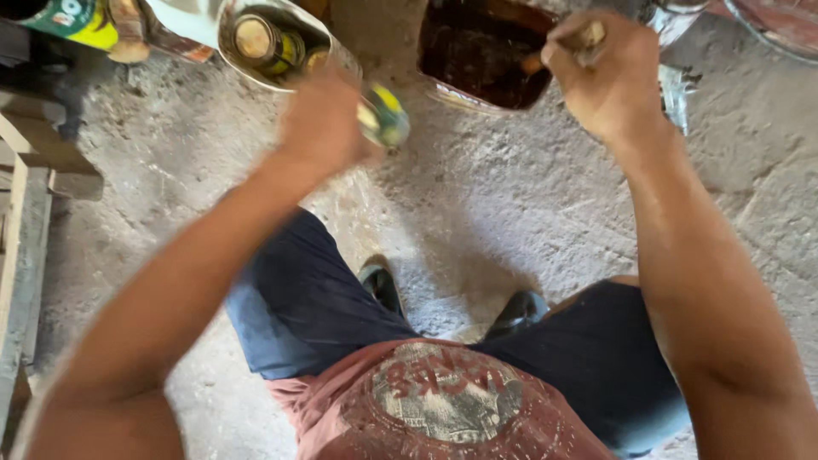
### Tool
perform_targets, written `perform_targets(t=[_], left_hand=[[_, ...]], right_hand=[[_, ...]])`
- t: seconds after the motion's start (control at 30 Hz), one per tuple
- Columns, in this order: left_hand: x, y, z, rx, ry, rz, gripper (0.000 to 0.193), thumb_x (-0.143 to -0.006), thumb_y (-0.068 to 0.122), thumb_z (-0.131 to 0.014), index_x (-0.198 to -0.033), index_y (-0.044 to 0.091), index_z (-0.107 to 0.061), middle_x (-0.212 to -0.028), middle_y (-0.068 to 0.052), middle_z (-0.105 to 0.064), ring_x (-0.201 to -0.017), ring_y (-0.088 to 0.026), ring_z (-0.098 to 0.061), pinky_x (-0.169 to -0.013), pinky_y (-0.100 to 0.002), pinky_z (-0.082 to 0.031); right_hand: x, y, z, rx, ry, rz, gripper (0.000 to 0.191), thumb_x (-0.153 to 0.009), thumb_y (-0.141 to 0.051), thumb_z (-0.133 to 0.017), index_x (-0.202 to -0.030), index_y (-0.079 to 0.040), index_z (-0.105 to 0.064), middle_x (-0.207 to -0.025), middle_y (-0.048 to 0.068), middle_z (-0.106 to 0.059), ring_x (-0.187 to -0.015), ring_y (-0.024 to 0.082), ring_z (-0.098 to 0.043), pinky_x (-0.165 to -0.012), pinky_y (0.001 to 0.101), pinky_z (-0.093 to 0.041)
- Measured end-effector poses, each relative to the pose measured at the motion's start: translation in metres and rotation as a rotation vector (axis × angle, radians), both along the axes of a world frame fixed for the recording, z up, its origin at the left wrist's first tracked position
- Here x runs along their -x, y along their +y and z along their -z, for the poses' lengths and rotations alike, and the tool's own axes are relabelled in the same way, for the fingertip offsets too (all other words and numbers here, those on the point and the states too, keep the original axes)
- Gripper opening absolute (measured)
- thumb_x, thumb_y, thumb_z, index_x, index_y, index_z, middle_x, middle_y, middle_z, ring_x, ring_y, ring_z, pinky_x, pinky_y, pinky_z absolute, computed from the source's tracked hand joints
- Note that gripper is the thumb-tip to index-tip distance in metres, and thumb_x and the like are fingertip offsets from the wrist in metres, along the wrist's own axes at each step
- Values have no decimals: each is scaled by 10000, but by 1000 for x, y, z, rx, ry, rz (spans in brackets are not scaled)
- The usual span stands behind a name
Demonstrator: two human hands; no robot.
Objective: The person sits on the workshop floor, opens a can of wood stain, and pours the liquid into a rectangular container. They stir the contents with a stick, then pour the stain from the container into small jars and arrange the jars and lids on the floor.
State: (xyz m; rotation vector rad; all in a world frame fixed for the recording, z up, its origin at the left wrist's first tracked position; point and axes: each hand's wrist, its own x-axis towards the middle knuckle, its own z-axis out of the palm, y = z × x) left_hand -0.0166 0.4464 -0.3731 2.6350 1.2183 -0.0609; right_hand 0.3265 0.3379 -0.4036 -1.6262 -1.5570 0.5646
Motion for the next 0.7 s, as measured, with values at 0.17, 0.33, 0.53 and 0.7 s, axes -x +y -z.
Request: perform_targets(t=[0.17, 0.33, 0.53, 0.7], left_hand=[[-84, -88, 115, -63, 82, 67, 394, -624, 240, -807, -940, 9, -757, -1070, -228, -654, -978, -381, -656, -794, -483, -538], [-137, -115, 166, -187, 156, 36, 319, -713, 180, -643, -947, 1, -765, -1089, -233, -683, -1005, -383, -687, -784, -505, -552], [-92, -79, 147, 268, -17, 67, 279, -797, 105, -686, -1041, -18, -742, -1141, -306, -646, -980, -443, -694, -785, -506, -597], [14, 36, 80, -137, 92, -24, 236, -843, 106, -670, -1070, 63, -715, -1066, -175, -699, -989, -346, -701, -759, -463, -591]], right_hand=[[3, -1, -16, -145, -4, -60, 115, -1018, -33, -760, -1122, 3, -728, -1093, 132, -760, -987, 200, -737, -856, 305, -569], [16, 2, -27, -22, -35, 16, 141, -1030, -108, -809, -1138, -37, -753, -1084, 118, -761, -945, 185, -734, -784, 295, -555], [16, -1, -22, 30, 27, 39, 140, -1045, -107, -797, -1149, -31, -742, -1028, 124, -754, -958, 169, -723, -778, 278, -544], [18, 0, -20, -27, -81, 14, 126, -1075, -59, -797, -1166, 4, -736, -1059, 143, -749, -927, 150, -725, -801, 256, -564]])
